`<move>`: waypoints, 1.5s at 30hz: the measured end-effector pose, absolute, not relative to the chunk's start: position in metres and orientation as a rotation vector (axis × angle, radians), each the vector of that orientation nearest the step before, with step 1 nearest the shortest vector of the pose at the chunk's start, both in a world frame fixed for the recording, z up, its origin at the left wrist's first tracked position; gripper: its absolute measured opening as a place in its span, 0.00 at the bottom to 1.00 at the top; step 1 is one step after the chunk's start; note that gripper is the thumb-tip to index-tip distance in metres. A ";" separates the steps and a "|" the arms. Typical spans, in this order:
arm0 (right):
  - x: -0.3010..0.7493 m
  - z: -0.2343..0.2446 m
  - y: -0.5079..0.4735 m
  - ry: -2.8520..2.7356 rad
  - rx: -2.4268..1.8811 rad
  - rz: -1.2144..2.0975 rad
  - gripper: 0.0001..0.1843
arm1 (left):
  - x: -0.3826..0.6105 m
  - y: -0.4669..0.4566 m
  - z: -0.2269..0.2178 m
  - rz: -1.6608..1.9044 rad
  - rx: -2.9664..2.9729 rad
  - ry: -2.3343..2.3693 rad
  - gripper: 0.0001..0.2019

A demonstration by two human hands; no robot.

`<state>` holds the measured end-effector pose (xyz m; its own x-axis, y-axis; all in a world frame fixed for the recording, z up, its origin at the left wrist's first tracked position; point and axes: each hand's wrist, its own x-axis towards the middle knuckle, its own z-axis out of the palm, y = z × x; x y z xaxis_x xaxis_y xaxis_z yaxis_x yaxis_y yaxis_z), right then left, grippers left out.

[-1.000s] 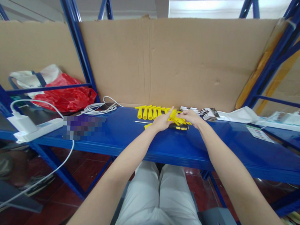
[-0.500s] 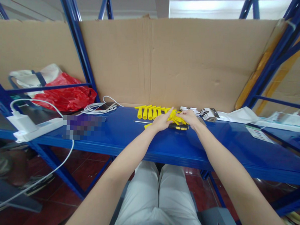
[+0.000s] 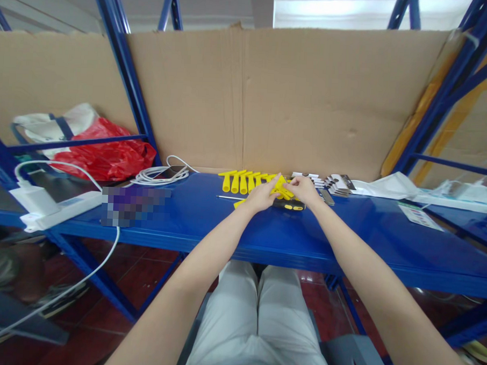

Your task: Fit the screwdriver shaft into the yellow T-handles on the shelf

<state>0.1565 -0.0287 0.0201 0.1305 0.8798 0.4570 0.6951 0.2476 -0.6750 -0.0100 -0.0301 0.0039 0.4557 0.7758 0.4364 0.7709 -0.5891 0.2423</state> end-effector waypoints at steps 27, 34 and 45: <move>0.164 0.025 -0.037 -1.466 -1.424 0.818 0.16 | -0.012 -0.033 0.007 0.807 2.800 1.389 0.23; 0.172 0.021 -0.028 -1.444 -1.376 0.884 0.13 | -0.011 -0.035 0.008 0.716 2.835 1.407 0.24; 0.243 0.008 -0.022 -1.624 -2.210 -0.108 0.14 | -0.010 -0.032 0.003 0.717 2.789 1.339 0.22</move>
